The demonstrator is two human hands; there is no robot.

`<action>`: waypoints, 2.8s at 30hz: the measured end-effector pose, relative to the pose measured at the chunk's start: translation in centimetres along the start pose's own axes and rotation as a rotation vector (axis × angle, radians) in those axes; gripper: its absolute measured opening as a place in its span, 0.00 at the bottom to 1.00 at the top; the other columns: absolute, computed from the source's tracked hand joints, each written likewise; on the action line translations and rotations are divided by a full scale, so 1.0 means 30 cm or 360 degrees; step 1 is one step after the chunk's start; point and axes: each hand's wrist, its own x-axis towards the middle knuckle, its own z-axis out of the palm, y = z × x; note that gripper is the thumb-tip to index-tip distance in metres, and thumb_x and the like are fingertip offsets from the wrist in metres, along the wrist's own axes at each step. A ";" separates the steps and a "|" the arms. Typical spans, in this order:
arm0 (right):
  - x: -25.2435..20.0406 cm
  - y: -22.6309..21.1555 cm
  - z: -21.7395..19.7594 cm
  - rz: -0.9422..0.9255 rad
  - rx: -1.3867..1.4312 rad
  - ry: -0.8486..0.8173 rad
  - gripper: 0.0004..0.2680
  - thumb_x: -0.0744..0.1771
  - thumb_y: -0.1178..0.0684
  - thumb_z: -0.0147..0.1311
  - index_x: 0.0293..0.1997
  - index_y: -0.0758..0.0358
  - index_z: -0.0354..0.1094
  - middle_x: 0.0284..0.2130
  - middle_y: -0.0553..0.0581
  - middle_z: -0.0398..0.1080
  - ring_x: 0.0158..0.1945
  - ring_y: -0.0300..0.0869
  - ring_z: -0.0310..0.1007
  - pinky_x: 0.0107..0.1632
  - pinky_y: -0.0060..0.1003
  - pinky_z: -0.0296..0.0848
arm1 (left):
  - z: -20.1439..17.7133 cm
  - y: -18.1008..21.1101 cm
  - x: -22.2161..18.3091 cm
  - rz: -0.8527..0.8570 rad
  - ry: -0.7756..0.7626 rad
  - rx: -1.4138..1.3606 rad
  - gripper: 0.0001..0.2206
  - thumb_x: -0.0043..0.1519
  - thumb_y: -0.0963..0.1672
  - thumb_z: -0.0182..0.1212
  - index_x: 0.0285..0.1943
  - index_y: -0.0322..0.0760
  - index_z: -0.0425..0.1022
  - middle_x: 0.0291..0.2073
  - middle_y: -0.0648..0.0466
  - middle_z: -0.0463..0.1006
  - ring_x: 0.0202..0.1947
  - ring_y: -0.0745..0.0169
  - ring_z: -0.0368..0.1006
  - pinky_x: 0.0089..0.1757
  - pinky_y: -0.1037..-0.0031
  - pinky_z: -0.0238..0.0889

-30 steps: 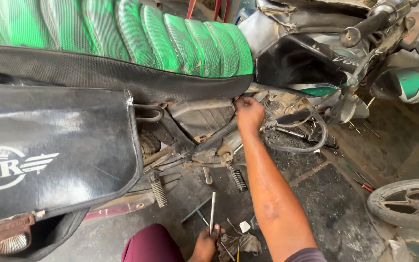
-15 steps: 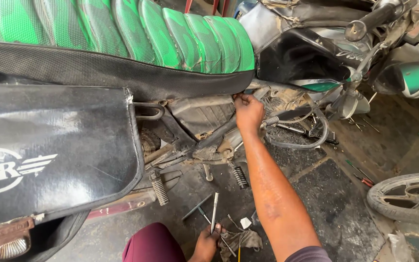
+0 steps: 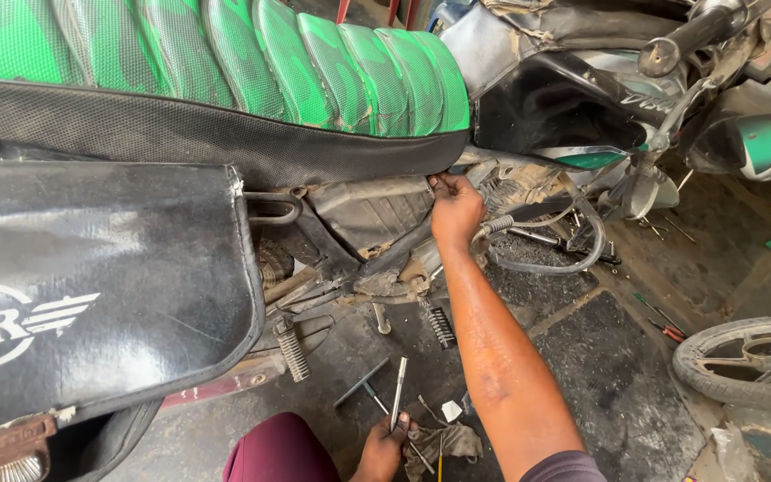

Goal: Removing the side panel and air filter housing from a motorcycle to access and inspect the air filter.

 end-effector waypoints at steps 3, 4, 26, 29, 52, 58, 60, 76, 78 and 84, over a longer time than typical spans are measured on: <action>-0.013 -0.050 -0.015 0.0083 -0.0044 0.0011 0.05 0.64 0.56 0.65 0.39 0.64 0.79 0.30 0.58 0.80 0.32 0.42 0.79 0.39 0.39 0.73 | 0.007 0.039 -0.024 -0.0006 0.0042 0.0082 0.17 0.68 0.51 0.55 0.39 0.33 0.81 0.22 0.59 0.71 0.24 0.71 0.63 0.31 0.77 0.57; -0.012 -0.050 -0.020 0.0081 -0.0040 0.0011 0.05 0.64 0.56 0.65 0.39 0.64 0.79 0.30 0.58 0.80 0.32 0.42 0.79 0.39 0.39 0.73 | 0.008 0.039 -0.020 -0.0002 0.0045 0.0082 0.17 0.68 0.51 0.55 0.39 0.33 0.81 0.22 0.59 0.71 0.24 0.71 0.63 0.31 0.77 0.57; -0.032 -0.010 0.063 -0.0031 -0.0007 0.0274 0.03 0.66 0.59 0.61 0.37 0.68 0.76 0.29 0.58 0.80 0.32 0.41 0.80 0.38 0.38 0.74 | 0.028 0.062 -0.031 0.0058 0.0073 0.0186 0.19 0.67 0.52 0.56 0.37 0.32 0.78 0.22 0.57 0.71 0.27 0.68 0.64 0.33 0.72 0.60; -0.039 0.015 0.070 -0.0038 0.0093 0.0288 0.03 0.66 0.60 0.61 0.37 0.68 0.75 0.30 0.57 0.79 0.32 0.39 0.79 0.38 0.36 0.74 | 0.026 0.079 -0.063 0.0139 0.0050 0.0242 0.19 0.67 0.53 0.55 0.38 0.32 0.78 0.23 0.55 0.71 0.27 0.66 0.64 0.34 0.71 0.60; -0.180 0.204 -0.139 0.0339 0.1679 -0.0285 0.05 0.70 0.62 0.58 0.49 0.65 0.68 0.49 0.62 0.77 0.52 0.45 0.79 0.56 0.44 0.79 | -0.013 0.077 -0.083 -0.0118 0.0069 0.0276 0.20 0.65 0.54 0.57 0.45 0.34 0.82 0.25 0.56 0.75 0.30 0.66 0.67 0.36 0.70 0.62; -0.501 0.395 -0.309 0.0502 0.1328 -0.0380 0.09 0.67 0.64 0.59 0.52 0.68 0.70 0.41 0.59 0.77 0.42 0.43 0.79 0.48 0.42 0.80 | -0.113 0.065 -0.095 0.0158 0.0402 0.0095 0.20 0.66 0.53 0.57 0.35 0.33 0.80 0.22 0.59 0.73 0.25 0.69 0.64 0.31 0.73 0.59; -0.677 0.512 -0.333 0.0480 0.1105 -0.0665 0.06 0.66 0.64 0.60 0.46 0.67 0.70 0.35 0.57 0.76 0.37 0.40 0.79 0.45 0.37 0.80 | -0.142 0.130 -0.130 0.0168 0.0545 0.0056 0.21 0.69 0.54 0.53 0.33 0.34 0.77 0.19 0.60 0.66 0.22 0.70 0.59 0.28 0.74 0.54; -1.513 1.208 -0.121 0.0197 -0.0666 -0.1199 0.14 0.59 0.52 0.66 0.46 0.55 0.71 0.38 0.59 0.72 0.46 0.58 0.71 0.46 0.53 0.71 | -0.232 0.124 -0.349 -0.0349 0.0605 -0.0413 0.20 0.70 0.53 0.49 0.37 0.35 0.74 0.17 0.61 0.60 0.16 0.72 0.51 0.21 0.76 0.45; -1.516 1.262 -0.179 0.0610 -0.0603 -0.1041 0.13 0.62 0.53 0.64 0.48 0.56 0.67 0.39 0.59 0.73 0.45 0.55 0.73 0.48 0.50 0.71 | -0.208 0.193 -0.352 -0.0194 0.0606 -0.0291 0.17 0.70 0.53 0.51 0.40 0.38 0.66 0.21 0.59 0.64 0.19 0.72 0.57 0.22 0.76 0.52; -1.150 0.585 -0.564 0.0344 0.0352 -0.2343 0.33 0.55 0.61 0.68 0.68 0.61 0.59 0.62 0.62 0.68 0.66 0.49 0.66 0.66 0.42 0.64 | -0.055 0.507 -0.379 0.0144 -0.0223 -0.1072 0.17 0.71 0.54 0.50 0.46 0.38 0.66 0.24 0.58 0.64 0.20 0.71 0.56 0.24 0.78 0.52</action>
